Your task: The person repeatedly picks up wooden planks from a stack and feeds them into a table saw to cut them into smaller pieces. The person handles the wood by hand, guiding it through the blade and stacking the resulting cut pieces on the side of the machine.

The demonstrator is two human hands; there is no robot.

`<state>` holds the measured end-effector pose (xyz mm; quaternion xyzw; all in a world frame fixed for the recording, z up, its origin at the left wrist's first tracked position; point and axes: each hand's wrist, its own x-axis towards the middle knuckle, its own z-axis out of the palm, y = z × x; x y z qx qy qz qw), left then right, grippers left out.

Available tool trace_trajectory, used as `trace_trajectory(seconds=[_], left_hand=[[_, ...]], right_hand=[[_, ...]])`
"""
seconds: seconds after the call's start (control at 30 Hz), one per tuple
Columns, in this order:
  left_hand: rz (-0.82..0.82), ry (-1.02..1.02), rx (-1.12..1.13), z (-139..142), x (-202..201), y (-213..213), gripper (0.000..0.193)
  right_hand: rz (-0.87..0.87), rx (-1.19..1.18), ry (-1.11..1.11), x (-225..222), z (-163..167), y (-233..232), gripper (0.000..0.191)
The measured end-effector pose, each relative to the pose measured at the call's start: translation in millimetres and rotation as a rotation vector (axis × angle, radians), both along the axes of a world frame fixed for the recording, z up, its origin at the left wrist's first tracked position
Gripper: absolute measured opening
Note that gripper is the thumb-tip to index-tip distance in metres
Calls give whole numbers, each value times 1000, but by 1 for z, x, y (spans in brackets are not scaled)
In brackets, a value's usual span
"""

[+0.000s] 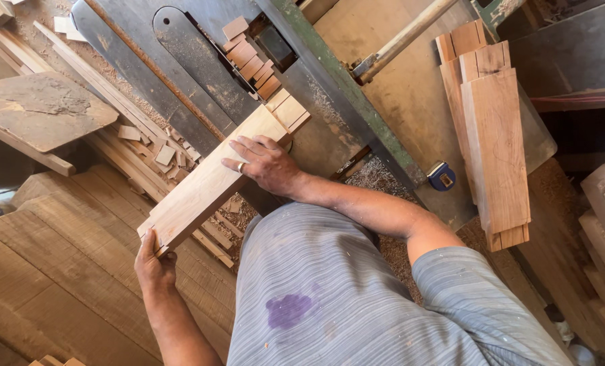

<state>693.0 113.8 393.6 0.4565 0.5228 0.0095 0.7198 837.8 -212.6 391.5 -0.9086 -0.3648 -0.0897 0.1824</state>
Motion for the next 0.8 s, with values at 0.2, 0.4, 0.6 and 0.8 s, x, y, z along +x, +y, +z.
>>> trace_trajectory(seconds=[0.2,0.4,0.6,0.8], left_hand=[[-13,1,15,0,0,0,31],[-15,11,33,1,1,-1,30],[12,14,40,7,5,-6,32],[23,-5,44,7,15,-4,34]], right_hand=[[-2,-4,6,0,-1,0,37],[-4,0,7,2,-1,0,37],[6,6,10,5,-3,1,38],[17,63,34,25,-5,10,40]])
